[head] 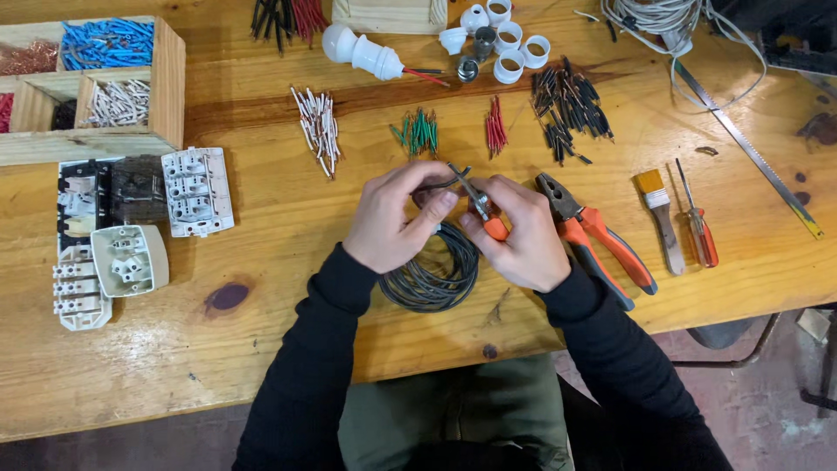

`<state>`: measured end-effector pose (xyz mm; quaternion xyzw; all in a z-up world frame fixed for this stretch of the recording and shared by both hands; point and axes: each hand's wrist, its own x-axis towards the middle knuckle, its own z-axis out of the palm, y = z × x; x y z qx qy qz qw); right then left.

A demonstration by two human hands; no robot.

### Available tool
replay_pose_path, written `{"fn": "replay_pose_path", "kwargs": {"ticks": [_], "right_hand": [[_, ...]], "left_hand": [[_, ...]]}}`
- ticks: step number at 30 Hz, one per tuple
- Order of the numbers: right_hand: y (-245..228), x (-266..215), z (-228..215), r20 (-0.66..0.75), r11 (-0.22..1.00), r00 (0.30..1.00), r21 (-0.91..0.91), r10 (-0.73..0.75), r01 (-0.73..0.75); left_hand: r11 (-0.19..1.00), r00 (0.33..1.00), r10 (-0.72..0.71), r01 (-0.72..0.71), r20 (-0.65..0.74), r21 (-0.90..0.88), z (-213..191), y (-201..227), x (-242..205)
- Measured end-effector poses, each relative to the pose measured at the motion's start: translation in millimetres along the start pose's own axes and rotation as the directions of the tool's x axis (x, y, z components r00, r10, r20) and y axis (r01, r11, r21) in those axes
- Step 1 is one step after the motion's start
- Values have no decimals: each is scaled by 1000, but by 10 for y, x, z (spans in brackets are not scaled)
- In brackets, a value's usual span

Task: The person cuts a length of black electrical wire from a coil, strips the insulation from both ends using pliers, and twists the exposed copper strands. The prepared wire is placed on the table among other pre-stripped wires.

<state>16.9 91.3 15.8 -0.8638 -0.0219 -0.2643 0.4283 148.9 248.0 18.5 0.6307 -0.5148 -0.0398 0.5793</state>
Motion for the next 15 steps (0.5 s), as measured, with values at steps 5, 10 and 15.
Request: {"fn": "replay_pose_path", "kwargs": {"ticks": [5,10,15], "right_hand": [[85,-63,-67,-53,992,996,102,75,-69],[77,-48,-113,-116,981,987,168,114,-94],[173,-25,-179,-227,892,940,430,254,-138]], "left_hand": [[984,951,-171,179,257,-8,-93,-50,-3],[979,930,-190,205,314,-15,-49,-5,8],[919,928,-226,304,296,-250,37,-201,-59]]}}
